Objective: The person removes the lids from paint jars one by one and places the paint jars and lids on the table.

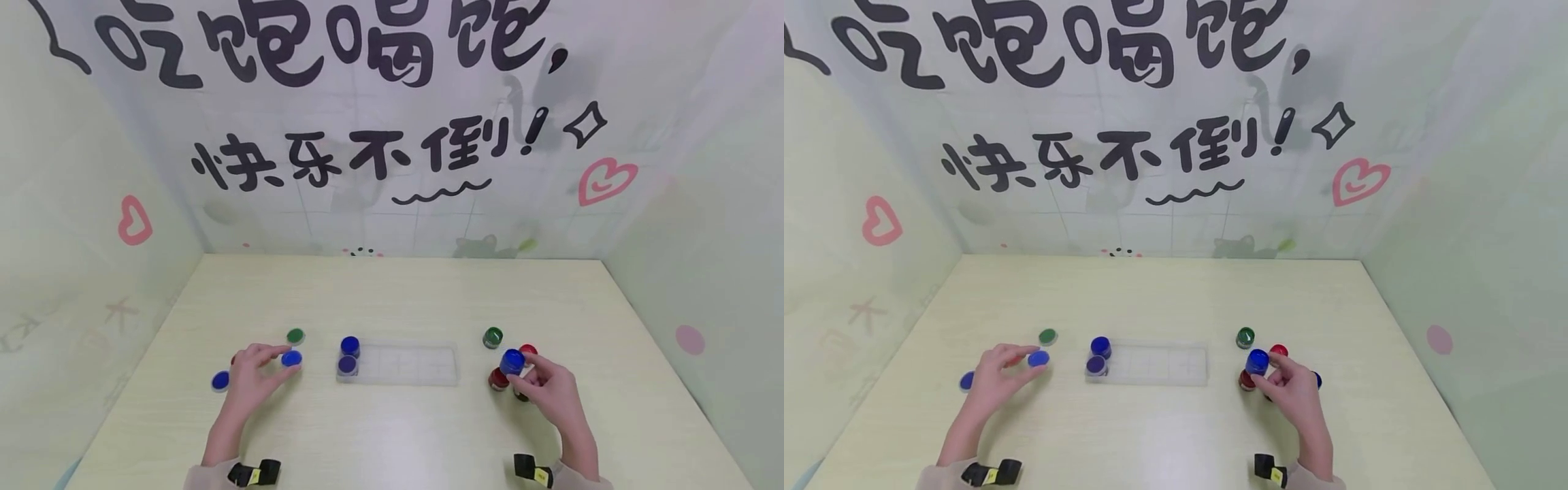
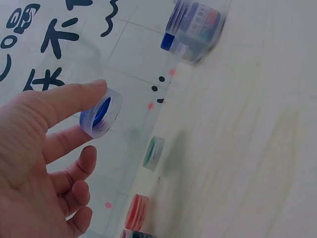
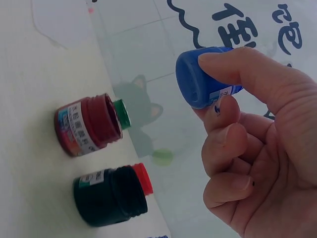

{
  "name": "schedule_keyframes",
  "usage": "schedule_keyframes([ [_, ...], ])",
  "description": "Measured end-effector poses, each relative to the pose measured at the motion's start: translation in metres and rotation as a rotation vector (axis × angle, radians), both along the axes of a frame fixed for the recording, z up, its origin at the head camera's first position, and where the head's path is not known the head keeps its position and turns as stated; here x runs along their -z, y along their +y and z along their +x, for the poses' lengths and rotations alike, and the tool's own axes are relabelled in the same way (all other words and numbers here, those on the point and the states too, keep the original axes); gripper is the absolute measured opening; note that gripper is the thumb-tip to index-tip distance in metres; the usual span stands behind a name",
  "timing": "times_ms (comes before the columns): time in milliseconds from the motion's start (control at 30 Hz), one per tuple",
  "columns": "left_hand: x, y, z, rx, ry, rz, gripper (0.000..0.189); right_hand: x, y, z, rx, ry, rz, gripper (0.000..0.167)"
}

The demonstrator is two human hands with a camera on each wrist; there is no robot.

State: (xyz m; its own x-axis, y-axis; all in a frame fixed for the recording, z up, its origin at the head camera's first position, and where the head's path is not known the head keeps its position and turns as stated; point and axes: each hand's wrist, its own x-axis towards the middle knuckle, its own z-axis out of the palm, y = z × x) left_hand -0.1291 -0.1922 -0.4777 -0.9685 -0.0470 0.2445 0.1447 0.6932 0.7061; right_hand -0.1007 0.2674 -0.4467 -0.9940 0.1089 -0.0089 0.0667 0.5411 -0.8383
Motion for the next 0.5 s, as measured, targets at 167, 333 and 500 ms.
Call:
schedule_keyframes([
  [167,0.008,-0.004,0.003,0.004,-0.003,-0.054,0.034,0.008,0.008,0.008,-0.042,-0.136,0.015,0.047],
  [333,0.011,-0.005,0.005,-0.001,-0.056,-0.091,0.035,0.018,0.014,0.015,-0.160,-0.198,0.000,0.052],
  [500,0.015,-0.005,0.007,-0.005,-0.105,-0.127,0.036,0.029,0.018,0.019,-0.235,-0.176,0.016,0.051],
])
